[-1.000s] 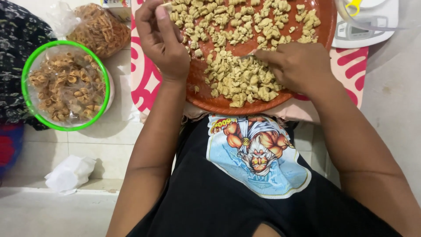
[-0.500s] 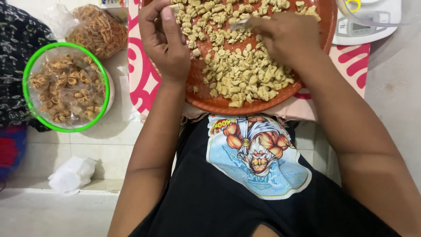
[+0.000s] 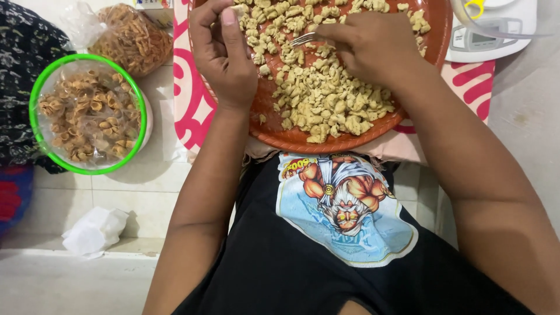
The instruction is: A person is sitting on the floor, picking up small pieces of dough from a large tray, occasionally using a fork to shape or mark them, and then placing them into a green bowl.
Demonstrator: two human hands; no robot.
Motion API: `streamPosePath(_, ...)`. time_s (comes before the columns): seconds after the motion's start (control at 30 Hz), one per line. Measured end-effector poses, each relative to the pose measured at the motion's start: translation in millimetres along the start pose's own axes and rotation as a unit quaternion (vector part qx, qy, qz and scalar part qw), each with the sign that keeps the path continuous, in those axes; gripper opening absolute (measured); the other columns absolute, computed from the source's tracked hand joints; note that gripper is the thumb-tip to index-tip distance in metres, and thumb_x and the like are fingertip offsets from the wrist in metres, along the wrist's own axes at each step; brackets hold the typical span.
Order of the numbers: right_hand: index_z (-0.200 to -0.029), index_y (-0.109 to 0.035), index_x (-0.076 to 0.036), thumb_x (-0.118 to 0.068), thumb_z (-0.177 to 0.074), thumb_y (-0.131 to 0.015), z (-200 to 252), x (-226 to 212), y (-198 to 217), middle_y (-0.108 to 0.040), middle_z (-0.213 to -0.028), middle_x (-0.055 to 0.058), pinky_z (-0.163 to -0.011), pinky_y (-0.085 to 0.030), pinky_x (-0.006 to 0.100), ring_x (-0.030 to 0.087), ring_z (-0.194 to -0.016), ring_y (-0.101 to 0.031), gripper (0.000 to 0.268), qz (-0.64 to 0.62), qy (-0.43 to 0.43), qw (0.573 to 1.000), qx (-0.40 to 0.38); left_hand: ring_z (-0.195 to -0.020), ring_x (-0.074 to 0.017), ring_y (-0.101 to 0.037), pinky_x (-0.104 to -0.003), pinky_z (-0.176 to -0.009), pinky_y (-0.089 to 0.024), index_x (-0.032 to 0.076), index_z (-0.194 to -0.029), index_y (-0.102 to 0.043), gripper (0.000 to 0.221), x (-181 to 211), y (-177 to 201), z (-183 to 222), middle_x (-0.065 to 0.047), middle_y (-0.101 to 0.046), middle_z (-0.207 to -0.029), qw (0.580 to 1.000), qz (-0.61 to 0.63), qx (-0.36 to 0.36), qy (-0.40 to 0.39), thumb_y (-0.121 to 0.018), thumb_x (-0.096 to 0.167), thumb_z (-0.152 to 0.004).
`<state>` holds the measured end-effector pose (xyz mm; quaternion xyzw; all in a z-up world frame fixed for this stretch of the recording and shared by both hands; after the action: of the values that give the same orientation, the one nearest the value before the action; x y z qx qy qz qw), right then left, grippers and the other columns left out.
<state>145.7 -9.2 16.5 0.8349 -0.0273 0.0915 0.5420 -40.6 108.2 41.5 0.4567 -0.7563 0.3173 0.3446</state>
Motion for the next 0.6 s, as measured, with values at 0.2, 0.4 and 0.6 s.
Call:
streamPosePath(0.2,-0.123,-0.079,-0.027,-0.031,-0.108,-0.071,2,-3,0,-0.075,-0.091,-0.011,-0.054,-0.043,0.026,0.009,-0.072,-0.068,0.018,-0.063,-0.031,0.997,-0.012,-0.066,-0.0062,-0.040,-0.023,-0.059,-0.036,0.014,-0.122,-0.058,0.013,-1,0,1,0.003,-0.057,-0.094,1.000,-0.009,-0.006,0.004,-0.050,0.014,-0.111)
streamPosePath(0.4,-0.130,-0.072,-0.027,-0.053,-0.101,-0.070,-14,-15,-68,-0.076,-0.089,0.000,-0.068,-0.050,0.040,0.018,-0.071,-0.067,0.039,-0.211,-0.124,0.940,-0.239,-0.068,-0.0071,-0.041,-0.023,-0.062,-0.038,0.013,-0.122,-0.057,0.012,0,-2,0,0.002,-0.054,-0.093,1.000,0.001,-0.011,0.011,-0.050,0.015,-0.112)
streamPosePath(0.6,-0.109,-0.074,-0.020,-0.040,-0.107,-0.069,-16,-19,-75,-0.072,-0.075,0.002,-0.056,-0.047,0.038,0.019,-0.056,-0.062,0.021,-0.247,-0.162,0.912,-0.283,-0.074,-0.0068,-0.040,-0.023,-0.068,-0.037,0.013,-0.123,-0.056,0.013,3,-6,-1,0.003,-0.051,-0.097,0.999,-0.009,-0.031,-0.004,-0.049,0.013,-0.112)
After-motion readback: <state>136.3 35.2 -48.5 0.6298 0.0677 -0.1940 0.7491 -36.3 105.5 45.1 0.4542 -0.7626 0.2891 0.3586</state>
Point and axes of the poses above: each hand's wrist, its own z-axis away from the middle knuckle, its own y-axis out of the back of the hand, x = y × z, the point moved 10 cm from there along -z, towards the middle knuckle
